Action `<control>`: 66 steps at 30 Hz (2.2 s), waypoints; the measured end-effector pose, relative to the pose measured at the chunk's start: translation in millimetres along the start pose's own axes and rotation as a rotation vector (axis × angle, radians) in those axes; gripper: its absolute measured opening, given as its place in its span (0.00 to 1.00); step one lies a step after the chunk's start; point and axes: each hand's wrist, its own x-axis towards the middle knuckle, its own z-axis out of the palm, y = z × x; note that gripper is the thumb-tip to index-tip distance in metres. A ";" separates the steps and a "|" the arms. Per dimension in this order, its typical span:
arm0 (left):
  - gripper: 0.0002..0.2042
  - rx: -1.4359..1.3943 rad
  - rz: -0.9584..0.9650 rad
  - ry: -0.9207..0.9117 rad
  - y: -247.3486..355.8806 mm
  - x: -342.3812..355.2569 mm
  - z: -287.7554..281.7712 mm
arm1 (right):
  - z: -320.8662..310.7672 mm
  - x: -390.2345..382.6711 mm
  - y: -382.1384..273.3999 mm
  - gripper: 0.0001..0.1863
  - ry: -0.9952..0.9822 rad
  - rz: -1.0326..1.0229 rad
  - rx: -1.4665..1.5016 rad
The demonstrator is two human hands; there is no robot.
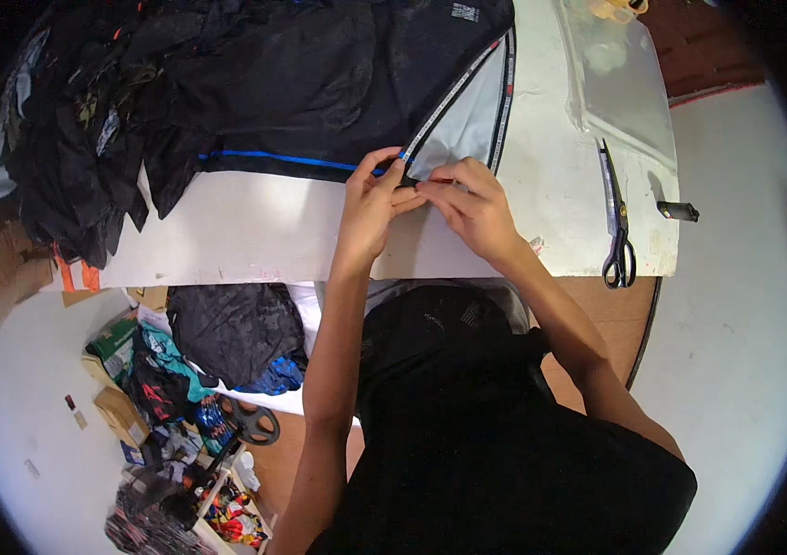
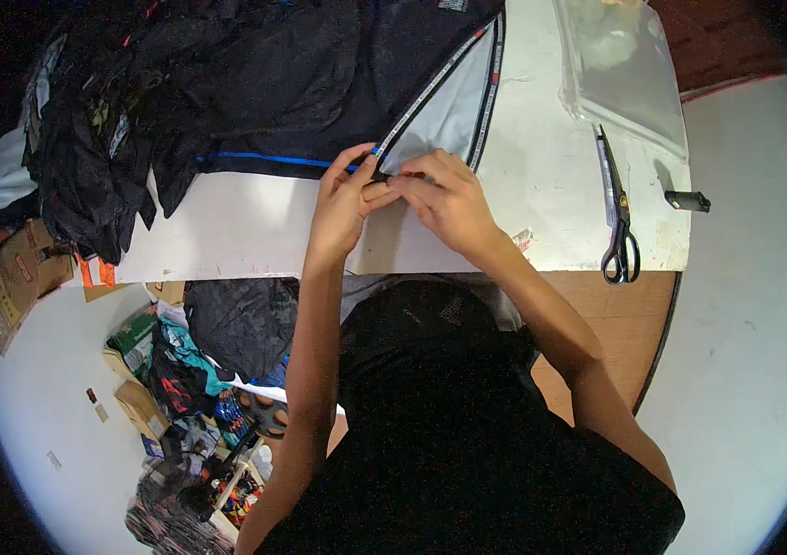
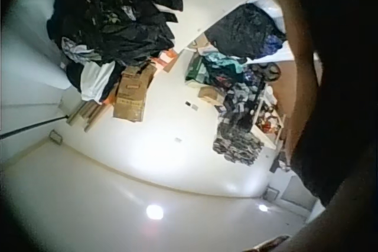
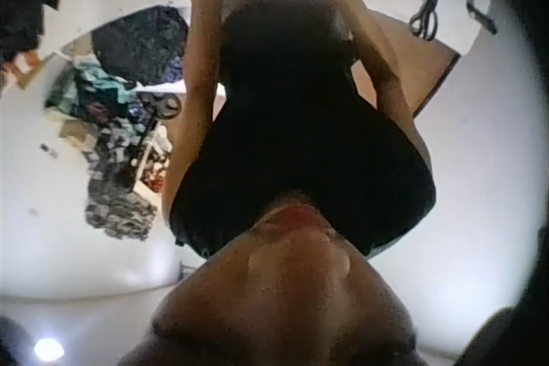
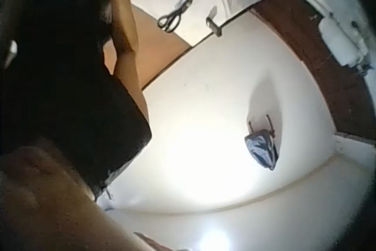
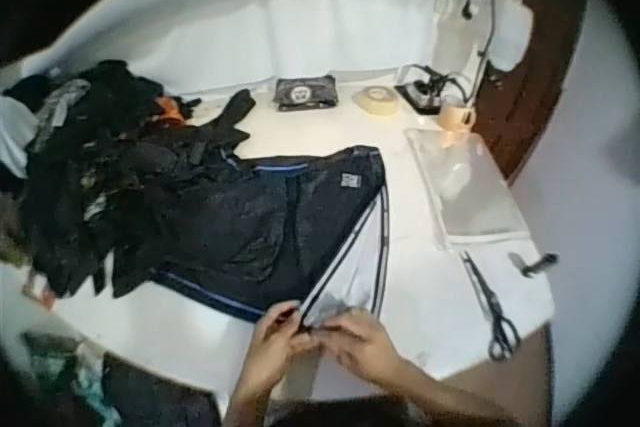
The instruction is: Cutting and trimming elastic tape from black sportswear fabric using large tailoring scissors.
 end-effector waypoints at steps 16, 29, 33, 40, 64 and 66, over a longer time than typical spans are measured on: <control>0.10 0.467 0.432 -0.001 -25.9 -5.0 11.9 | -12.3 -12.1 -1.8 0.07 0.294 0.893 0.909; 0.10 0.481 0.553 0.078 -26.1 -5.0 17.9 | -26.2 -24.1 -6.4 0.06 0.221 0.750 0.563; 0.10 0.461 0.558 0.073 -26.1 -4.8 18.8 | -24.8 -6.1 -14.9 0.07 0.189 0.494 0.241; 0.10 0.503 0.620 0.085 -23.5 -5.9 23.0 | -25.4 -0.7 -14.7 0.04 0.115 0.473 0.212; 0.03 0.399 0.521 0.032 -49.5 -2.0 23.0 | -164.0 -135.3 9.5 0.16 0.169 0.844 -0.833; 0.03 0.403 0.525 0.026 -49.2 -3.5 24.5 | -168.6 -150.7 12.2 0.17 0.168 0.912 -0.777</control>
